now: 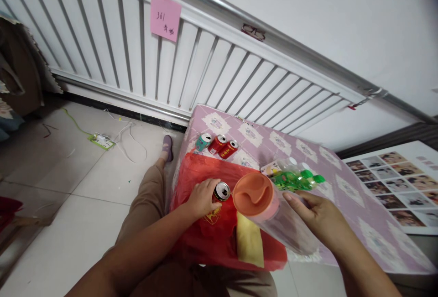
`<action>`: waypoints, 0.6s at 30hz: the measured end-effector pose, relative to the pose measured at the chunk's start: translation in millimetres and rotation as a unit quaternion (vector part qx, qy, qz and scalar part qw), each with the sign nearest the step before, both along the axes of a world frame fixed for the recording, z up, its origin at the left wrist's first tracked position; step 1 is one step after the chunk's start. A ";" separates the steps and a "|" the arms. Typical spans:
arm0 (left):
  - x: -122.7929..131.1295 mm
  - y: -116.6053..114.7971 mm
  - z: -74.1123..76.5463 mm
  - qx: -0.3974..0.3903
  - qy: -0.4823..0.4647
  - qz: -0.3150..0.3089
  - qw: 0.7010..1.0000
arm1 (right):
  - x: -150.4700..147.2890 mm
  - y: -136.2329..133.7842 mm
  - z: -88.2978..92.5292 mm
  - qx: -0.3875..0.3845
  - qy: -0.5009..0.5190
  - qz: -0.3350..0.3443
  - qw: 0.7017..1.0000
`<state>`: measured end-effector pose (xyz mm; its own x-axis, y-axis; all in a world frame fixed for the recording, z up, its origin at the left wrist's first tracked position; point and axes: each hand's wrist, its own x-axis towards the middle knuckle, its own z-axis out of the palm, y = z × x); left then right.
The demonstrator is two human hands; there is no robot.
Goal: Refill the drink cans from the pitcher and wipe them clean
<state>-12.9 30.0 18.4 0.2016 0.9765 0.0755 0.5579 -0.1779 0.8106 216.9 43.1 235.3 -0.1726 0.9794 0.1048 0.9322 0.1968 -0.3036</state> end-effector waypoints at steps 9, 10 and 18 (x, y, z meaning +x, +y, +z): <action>-1.2 -0.3 0.6 -0.006 0.004 0.003 1.000 | -2.1 -1.4 4.2 -0.031 -0.011 0.013 0.999; -1.4 -0.3 0.6 -0.006 0.004 0.004 1.000 | -2.5 -1.3 4.3 -0.030 -0.011 0.013 0.999; -0.8 -0.7 -1.2 -0.005 0.003 0.002 1.000 | -3.8 -0.3 5.2 -0.063 -0.033 -0.021 0.997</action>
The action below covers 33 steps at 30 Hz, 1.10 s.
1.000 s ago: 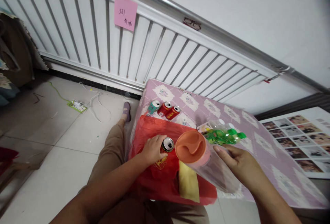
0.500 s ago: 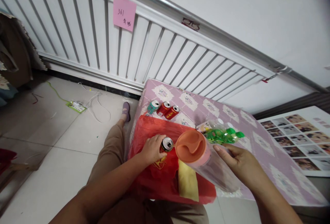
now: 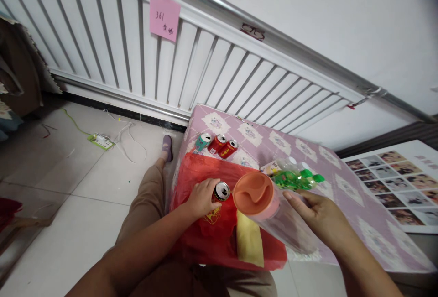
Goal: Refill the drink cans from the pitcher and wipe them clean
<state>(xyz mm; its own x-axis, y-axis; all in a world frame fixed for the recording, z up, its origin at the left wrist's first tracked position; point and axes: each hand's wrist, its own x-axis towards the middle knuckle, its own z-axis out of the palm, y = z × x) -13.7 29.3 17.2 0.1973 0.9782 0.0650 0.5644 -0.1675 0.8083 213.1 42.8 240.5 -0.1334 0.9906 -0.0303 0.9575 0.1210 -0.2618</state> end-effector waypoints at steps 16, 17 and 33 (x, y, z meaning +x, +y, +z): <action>1.2 0.4 -0.6 0.003 -0.002 0.000 1.000 | -1.2 0.9 -0.1 0.021 0.011 0.029 0.999; 1.2 0.4 -0.7 0.002 -0.002 0.000 1.000 | -1.0 0.8 -0.3 0.019 0.012 0.025 0.999; 1.3 0.0 -0.7 0.000 -0.005 -0.002 1.000 | -1.2 -0.2 -2.6 0.035 0.036 0.036 0.998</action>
<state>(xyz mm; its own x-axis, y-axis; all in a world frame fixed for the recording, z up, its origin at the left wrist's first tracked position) -12.4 29.4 16.6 0.2004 0.9775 0.0664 0.5561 -0.1693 0.8137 211.9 42.6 237.9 -0.2033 0.9778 0.0505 0.9249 0.2087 -0.3177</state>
